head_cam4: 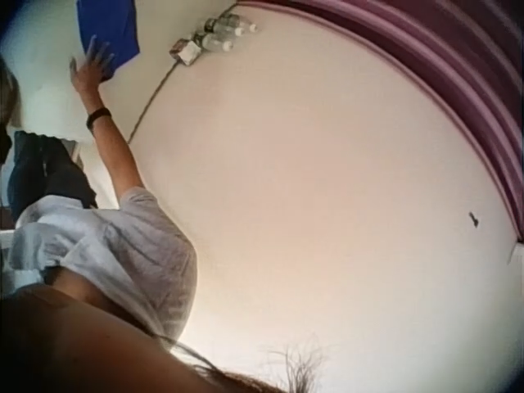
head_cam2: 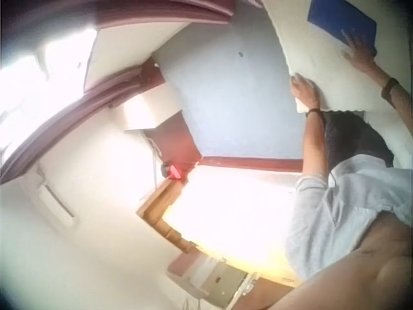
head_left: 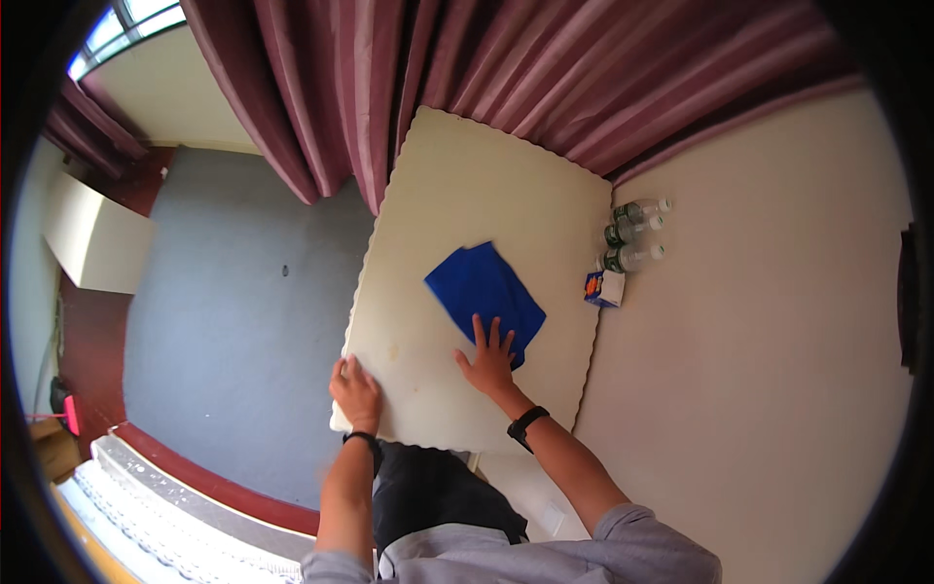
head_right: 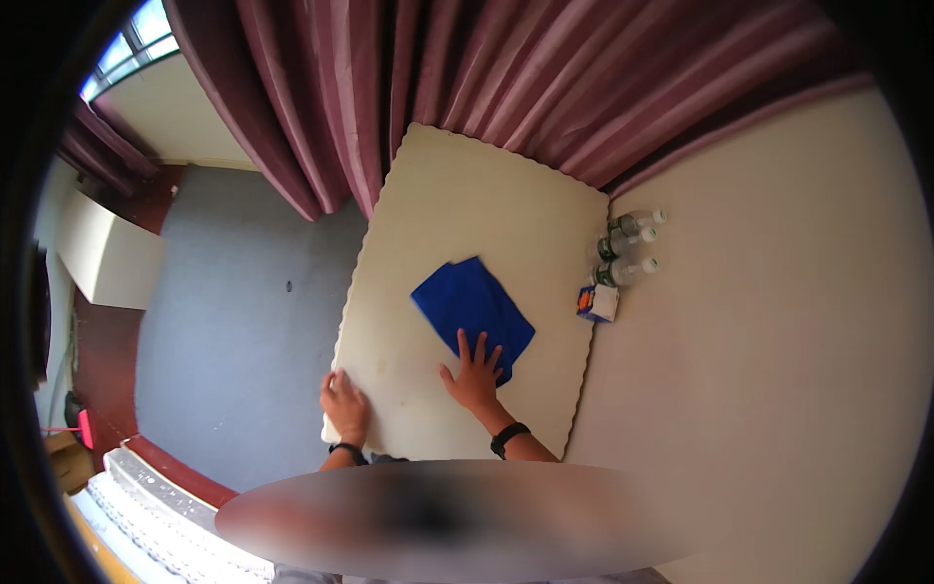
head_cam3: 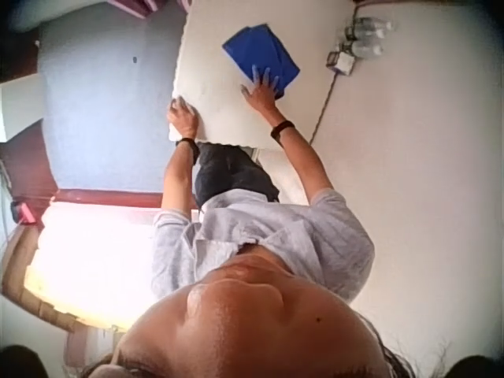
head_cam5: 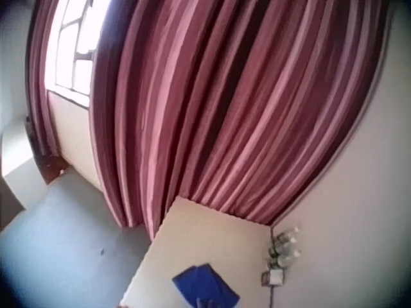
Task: The person is using a blue rag to wipe and clean the white walls and surfaces of the furniture.
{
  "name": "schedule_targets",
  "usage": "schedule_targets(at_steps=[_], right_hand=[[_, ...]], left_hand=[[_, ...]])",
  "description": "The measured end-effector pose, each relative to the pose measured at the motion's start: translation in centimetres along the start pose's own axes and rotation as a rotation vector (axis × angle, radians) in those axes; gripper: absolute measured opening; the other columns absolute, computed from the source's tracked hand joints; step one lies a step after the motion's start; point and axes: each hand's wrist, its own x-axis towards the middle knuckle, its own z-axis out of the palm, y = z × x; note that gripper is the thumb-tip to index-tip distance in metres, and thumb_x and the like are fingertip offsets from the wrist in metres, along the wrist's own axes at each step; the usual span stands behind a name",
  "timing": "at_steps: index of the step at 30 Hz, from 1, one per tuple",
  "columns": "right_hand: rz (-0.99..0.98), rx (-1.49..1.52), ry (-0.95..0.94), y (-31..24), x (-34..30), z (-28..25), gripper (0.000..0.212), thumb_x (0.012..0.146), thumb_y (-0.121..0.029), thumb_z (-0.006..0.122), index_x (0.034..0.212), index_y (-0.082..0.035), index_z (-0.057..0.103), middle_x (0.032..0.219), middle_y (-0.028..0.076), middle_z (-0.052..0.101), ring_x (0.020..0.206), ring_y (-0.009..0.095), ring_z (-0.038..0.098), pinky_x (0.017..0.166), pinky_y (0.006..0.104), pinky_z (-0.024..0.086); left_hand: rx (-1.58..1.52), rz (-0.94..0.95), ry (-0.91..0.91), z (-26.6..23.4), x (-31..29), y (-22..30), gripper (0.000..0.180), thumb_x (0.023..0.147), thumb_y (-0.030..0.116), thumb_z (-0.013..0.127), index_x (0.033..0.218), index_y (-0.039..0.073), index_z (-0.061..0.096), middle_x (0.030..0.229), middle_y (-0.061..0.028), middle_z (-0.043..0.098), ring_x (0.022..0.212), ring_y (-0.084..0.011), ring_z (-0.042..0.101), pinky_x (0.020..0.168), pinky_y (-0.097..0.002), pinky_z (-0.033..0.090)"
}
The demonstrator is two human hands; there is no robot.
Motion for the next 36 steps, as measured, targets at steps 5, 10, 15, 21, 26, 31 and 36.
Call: schedule_targets(at_steps=[5, 10, 15, 21, 26, 31, 36], right_hand=[[0.3, -0.027, -0.013, -0.2, 9.1, -3.7, 0.094, 0.084, -0.074, 0.049, 0.156, -0.032, 0.006, 0.16, 0.026, -0.005, 0.137, 0.066, -0.004, 0.1, 0.0796, 0.02], [0.506, 0.036, -0.005, -3.9, 17.5, -6.9, 0.093, 0.082, -0.084, 0.033, 0.156, -0.036, 0.002, 0.16, 0.025, -0.009, 0.138, 0.064, -0.007, 0.103, 0.0787, 0.015], [0.332, -0.024, -0.017, -7.4, 24.9, -8.9, 0.09, 0.083, -0.085, 0.026, 0.155, -0.037, 0.006, 0.16, 0.023, -0.008, 0.139, 0.063, -0.004, 0.104, 0.0779, 0.014], [0.016, -0.162, 0.037, -12.3, 29.9, -8.9, 0.084, 0.085, -0.082, 0.029, 0.155, -0.038, 0.015, 0.162, 0.02, -0.001, 0.141, 0.06, -0.002, 0.106, 0.0763, 0.015], [-0.227, -0.267, -0.014, -13.9, 25.3, -5.9, 0.08, 0.089, -0.07, 0.045, 0.155, -0.035, 0.018, 0.162, 0.021, 0.002, 0.141, 0.06, 0.002, 0.105, 0.0769, 0.014], [-0.449, -0.359, 0.019, -11.9, 18.9, -3.6, 0.081, 0.088, -0.059, 0.056, 0.155, -0.03, 0.021, 0.162, 0.021, 0.005, 0.142, 0.058, 0.001, 0.104, 0.0772, 0.013], [-0.519, -0.4, -0.024, -9.6, 11.8, -1.1, 0.087, 0.084, -0.063, 0.059, 0.155, -0.029, 0.023, 0.162, 0.02, 0.006, 0.143, 0.057, -0.001, 0.105, 0.0771, 0.011]], left_hand=[[0.033, 0.088, 0.002, 0.1, 0.3, 0.1, 0.056, 0.08, 0.01, 0.062, 0.134, 0.009, 0.047, 0.134, -0.018, 0.044, 0.119, -0.0379, 0.045, 0.098, -0.0498, 0.036], [-0.007, 0.079, 0.005, 0.1, 0.9, 0.1, 0.06, 0.075, 0.01, 0.065, 0.132, 0.011, 0.047, 0.131, -0.0158, 0.044, 0.12, -0.035, 0.046, 0.096, -0.0505, 0.037], [-0.014, 0.085, 0.018, -0.3, 1.1, -0.1, 0.06, 0.073, 0.01, 0.068, 0.129, 0.01, 0.048, 0.126, -0.0129, 0.044, 0.119, -0.0344, 0.047, 0.093, -0.0513, 0.038], [-0.042, 0.071, 0.027, -0.4, 1.3, -0.1, 0.058, 0.073, 0.01, 0.067, 0.129, 0.008, 0.049, 0.127, -0.0143, 0.044, 0.119, -0.0352, 0.046, 0.093, -0.0512, 0.039], [-0.042, 0.075, 0.022, -1.4, 1.0, -0.8, 0.061, 0.072, 0.015, 0.069, 0.129, 0.01, 0.049, 0.128, -0.0134, 0.044, 0.116, -0.0368, 0.047, 0.092, -0.0517, 0.041], [-0.043, 0.099, 0.036, -1.0, 0.9, -0.4, 0.06, 0.072, 0.011, 0.068, 0.129, 0.007, 0.049, 0.128, -0.0147, 0.043, 0.118, -0.035, 0.046, 0.093, -0.0506, 0.039], [-0.054, 0.097, 0.077, -0.9, 0.8, 0.0, 0.056, 0.074, 0.011, 0.067, 0.127, 0.007, 0.051, 0.125, -0.0141, 0.046, 0.117, -0.0324, 0.048, 0.093, -0.0484, 0.04]])
